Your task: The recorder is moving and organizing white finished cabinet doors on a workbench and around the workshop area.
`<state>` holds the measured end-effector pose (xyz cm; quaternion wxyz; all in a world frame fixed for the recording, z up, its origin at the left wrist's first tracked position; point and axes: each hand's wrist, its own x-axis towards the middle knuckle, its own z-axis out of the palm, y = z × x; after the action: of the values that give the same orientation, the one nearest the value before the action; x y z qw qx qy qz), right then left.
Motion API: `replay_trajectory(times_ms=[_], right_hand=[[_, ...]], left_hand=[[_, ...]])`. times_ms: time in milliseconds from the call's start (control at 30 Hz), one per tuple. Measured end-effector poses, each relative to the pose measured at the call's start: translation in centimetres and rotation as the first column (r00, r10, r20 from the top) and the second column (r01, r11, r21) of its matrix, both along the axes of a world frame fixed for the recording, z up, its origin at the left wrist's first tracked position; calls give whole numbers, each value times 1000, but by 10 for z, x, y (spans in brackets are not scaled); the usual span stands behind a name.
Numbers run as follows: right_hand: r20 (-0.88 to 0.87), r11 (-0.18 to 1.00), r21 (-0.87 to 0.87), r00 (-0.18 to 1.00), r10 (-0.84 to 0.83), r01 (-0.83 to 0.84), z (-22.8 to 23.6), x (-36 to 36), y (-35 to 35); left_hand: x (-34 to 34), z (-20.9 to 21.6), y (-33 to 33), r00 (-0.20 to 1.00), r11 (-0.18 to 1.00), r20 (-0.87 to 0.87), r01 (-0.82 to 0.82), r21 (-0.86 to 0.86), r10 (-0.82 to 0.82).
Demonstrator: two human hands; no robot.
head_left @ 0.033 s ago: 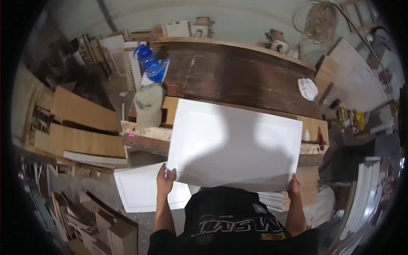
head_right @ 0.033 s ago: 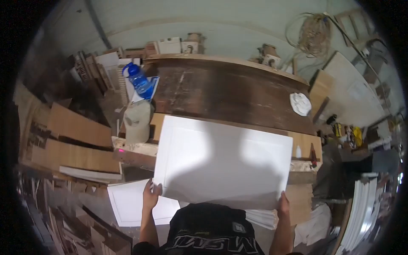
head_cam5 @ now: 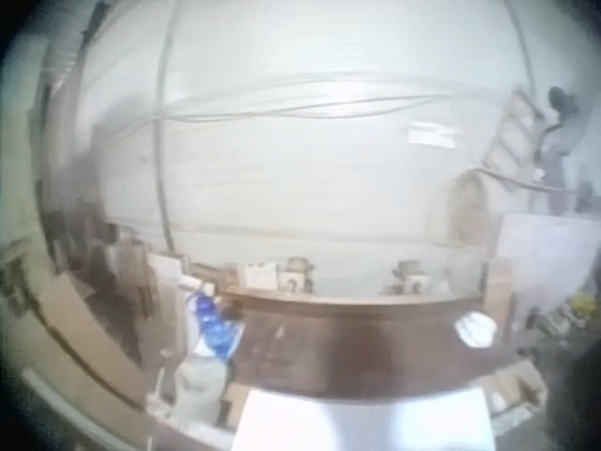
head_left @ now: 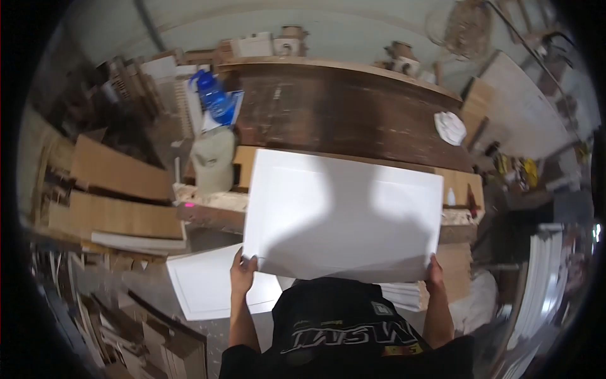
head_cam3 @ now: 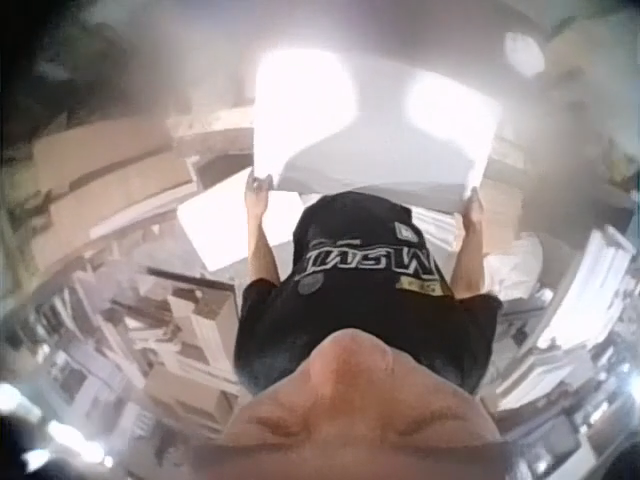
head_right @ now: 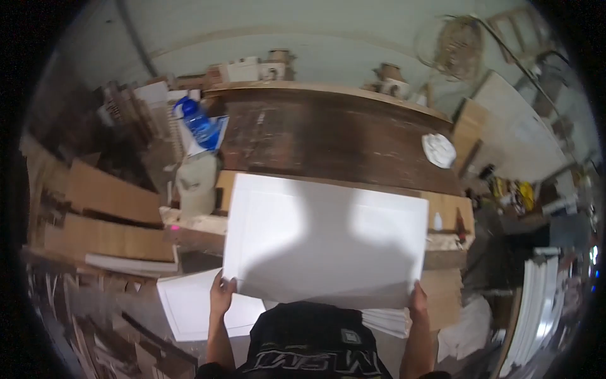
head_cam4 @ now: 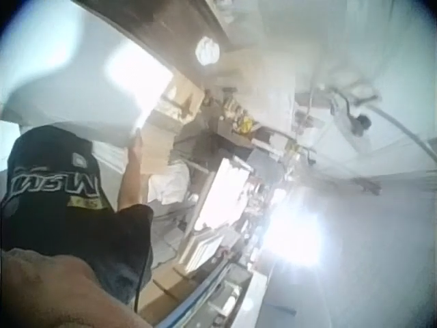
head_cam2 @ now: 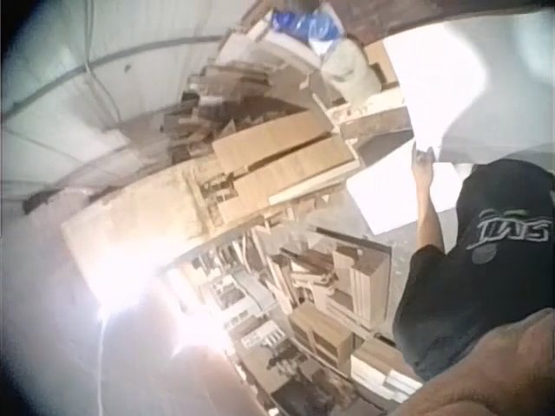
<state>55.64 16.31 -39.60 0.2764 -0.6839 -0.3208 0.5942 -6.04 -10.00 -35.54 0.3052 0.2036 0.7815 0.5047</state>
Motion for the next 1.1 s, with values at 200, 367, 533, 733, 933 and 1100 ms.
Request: replay_trajectory(times_ms=[200, 367, 533, 733, 933, 1100], right_hand=[[51, 998, 59, 999, -12, 9, 18, -45, 11], [-50, 987, 122, 994, -95, 101, 34, -31, 0], [11, 979, 171, 994, -110, 107, 43, -28, -9], [-110, 981, 37, 977, -183, 188, 63, -29, -11], [27, 992, 24, 992, -127, 126, 57, -37, 5], [353, 975, 75, 920, 170, -209, 80, -51, 45]], left_hand=[[-32, -44, -25, 996, 991, -16, -86, 102, 88], [-35, -43, -12, 984, 980, 135, -136, 143, 117], [-25, -30, -9, 962, 969, 219, -200, 146, 166], [-17, -10, 7, 908, 940, 317, -323, 113, 274], [-84, -45, 6, 964, 989, 262, -84, 119, 50], [-70, -23, 58, 965, 996, 262, -43, 80, 20]])
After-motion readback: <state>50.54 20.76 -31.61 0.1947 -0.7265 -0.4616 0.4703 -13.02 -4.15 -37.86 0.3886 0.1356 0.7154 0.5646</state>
